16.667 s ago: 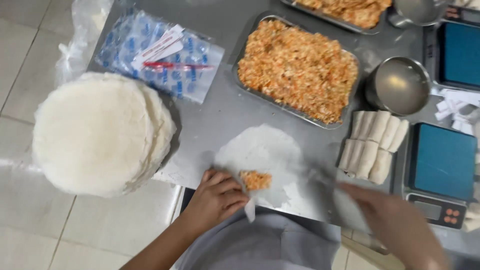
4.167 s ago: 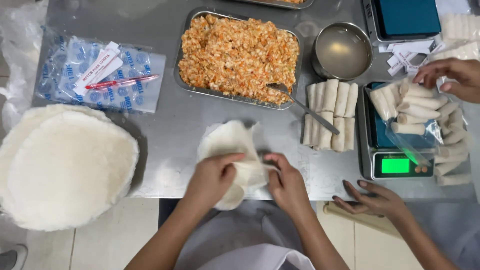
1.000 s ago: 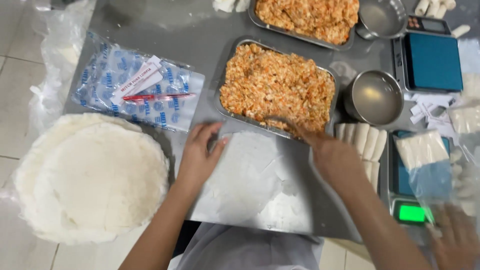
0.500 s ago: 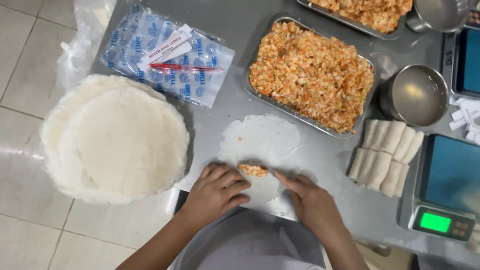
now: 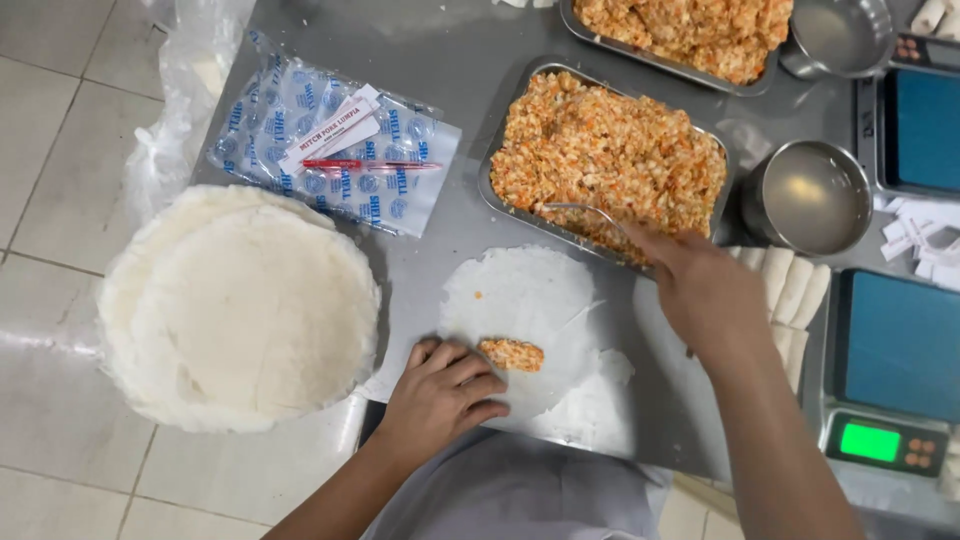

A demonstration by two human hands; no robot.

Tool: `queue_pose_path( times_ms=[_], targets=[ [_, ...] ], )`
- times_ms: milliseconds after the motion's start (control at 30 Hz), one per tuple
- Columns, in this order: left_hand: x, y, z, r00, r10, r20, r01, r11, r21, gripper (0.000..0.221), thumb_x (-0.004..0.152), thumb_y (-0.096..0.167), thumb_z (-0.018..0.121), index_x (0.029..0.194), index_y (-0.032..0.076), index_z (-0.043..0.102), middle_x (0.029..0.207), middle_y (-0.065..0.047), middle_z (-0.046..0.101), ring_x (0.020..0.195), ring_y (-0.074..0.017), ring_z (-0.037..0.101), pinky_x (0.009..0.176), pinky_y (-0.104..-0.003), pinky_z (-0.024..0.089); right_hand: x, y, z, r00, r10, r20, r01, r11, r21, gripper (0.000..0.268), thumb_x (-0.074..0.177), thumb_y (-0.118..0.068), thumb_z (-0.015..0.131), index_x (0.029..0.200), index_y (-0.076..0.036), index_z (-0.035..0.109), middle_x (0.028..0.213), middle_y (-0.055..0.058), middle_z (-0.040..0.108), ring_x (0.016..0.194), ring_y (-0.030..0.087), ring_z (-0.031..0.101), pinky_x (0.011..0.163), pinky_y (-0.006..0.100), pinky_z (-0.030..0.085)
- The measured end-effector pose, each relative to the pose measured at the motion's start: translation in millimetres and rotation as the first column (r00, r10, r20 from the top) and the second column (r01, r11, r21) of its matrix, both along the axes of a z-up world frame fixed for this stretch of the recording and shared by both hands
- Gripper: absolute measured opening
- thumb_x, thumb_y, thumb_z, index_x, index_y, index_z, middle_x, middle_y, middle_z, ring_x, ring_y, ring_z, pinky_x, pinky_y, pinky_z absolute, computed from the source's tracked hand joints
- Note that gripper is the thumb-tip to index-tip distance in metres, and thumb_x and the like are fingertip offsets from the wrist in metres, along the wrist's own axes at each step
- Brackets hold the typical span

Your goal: Rolling lumpia by placing filling on wrappers and folding them into cylinders on a production table.

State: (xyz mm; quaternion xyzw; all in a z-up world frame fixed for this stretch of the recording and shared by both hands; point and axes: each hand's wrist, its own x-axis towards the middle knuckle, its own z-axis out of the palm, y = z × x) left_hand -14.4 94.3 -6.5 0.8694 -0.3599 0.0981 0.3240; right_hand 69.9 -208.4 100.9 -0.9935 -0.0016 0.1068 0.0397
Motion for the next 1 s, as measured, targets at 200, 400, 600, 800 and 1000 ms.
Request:
queue_pose_path(
  times_ms=[200, 400, 600, 800, 1000],
  targets=[
    [1.6, -1.3, -0.3, 0.996, 0.011, -0.091, -0.01, 1.0, 0.006, 0.022, 0.09, 0.044, 0.075, 0.094, 0.023, 0.073, 0.098, 0.01, 0.067, 0.094, -0.021, 0.055, 0.081, -0.041, 0.036, -5.7, 25.6, 44.9, 0.92, -0.173, -0.353, 0.129, 0.981, -0.142, 0.069, 0.106, -0.018, 0.039, 0.156, -0.064, 0.029, 0.14, 0.002, 0.063, 0.102, 0.029, 0.075, 0.092, 0.048, 0.063],
    [1.7, -2.3, -5.3, 0.999, 0.04, -0.004, -0.04, 0.999, -0.025, 0.017, 0.094, 0.042, 0.074, 0.09, 0.025, 0.075, 0.095, 0.013, 0.068, 0.092, -0.0176, 0.055, 0.081, -0.039, 0.035, -91.3, 11.2, -19.1, 0.884, 0.043, -0.466, -0.01, 0.997, 0.072, 0.078, 0.085, -0.01, 0.058, 0.14, -0.065, 0.054, 0.142, -0.014, 0.063, 0.107, 0.02, 0.076, 0.087, 0.036, 0.06],
    [-0.4, -2.8, -7.9, 0.999, 0.029, 0.03, -0.027, 0.999, -0.042, 0.013, 0.097, 0.037, 0.072, 0.095, 0.024, 0.074, 0.096, 0.008, 0.064, 0.094, -0.0183, 0.057, 0.082, -0.04, 0.036, -101.9, -10.2, 14.6, 0.812, -0.159, -0.562, 0.154, 0.986, -0.057, 0.053, 0.099, -0.037, 0.05, 0.139, -0.072, 0.055, 0.093, 0.0, 0.081, 0.082, 0.023, 0.08, 0.075, 0.033, 0.055],
    [-1.3, -0.8, -11.1, 0.999, 0.044, 0.033, -0.041, 0.997, -0.065, 0.015, 0.096, 0.036, 0.075, 0.095, 0.021, 0.076, 0.093, 0.008, 0.064, 0.091, -0.0177, 0.056, 0.084, -0.04, 0.037, -101.0, 27.9, -24.9, 0.783, -0.189, -0.592, 0.377, 0.902, 0.209, 0.049, 0.101, -0.029, 0.049, 0.136, -0.059, 0.065, 0.106, -0.003, 0.083, 0.08, 0.017, 0.074, 0.078, 0.027, 0.049],
    [-0.8, 3.8, -8.1, 0.998, -0.024, -0.054, 0.022, 0.999, -0.048, 0.018, 0.093, 0.039, 0.075, 0.101, 0.023, 0.077, 0.097, 0.009, 0.066, 0.096, -0.0174, 0.057, 0.085, -0.041, 0.037, -97.9, 32.8, -51.0, 0.976, -0.13, -0.176, 0.198, 0.865, 0.462, 0.062, 0.099, -0.01, 0.047, 0.154, -0.04, 0.051, 0.098, 0.002, 0.057, 0.086, 0.022, 0.066, 0.081, 0.034, 0.05]
  ],
)
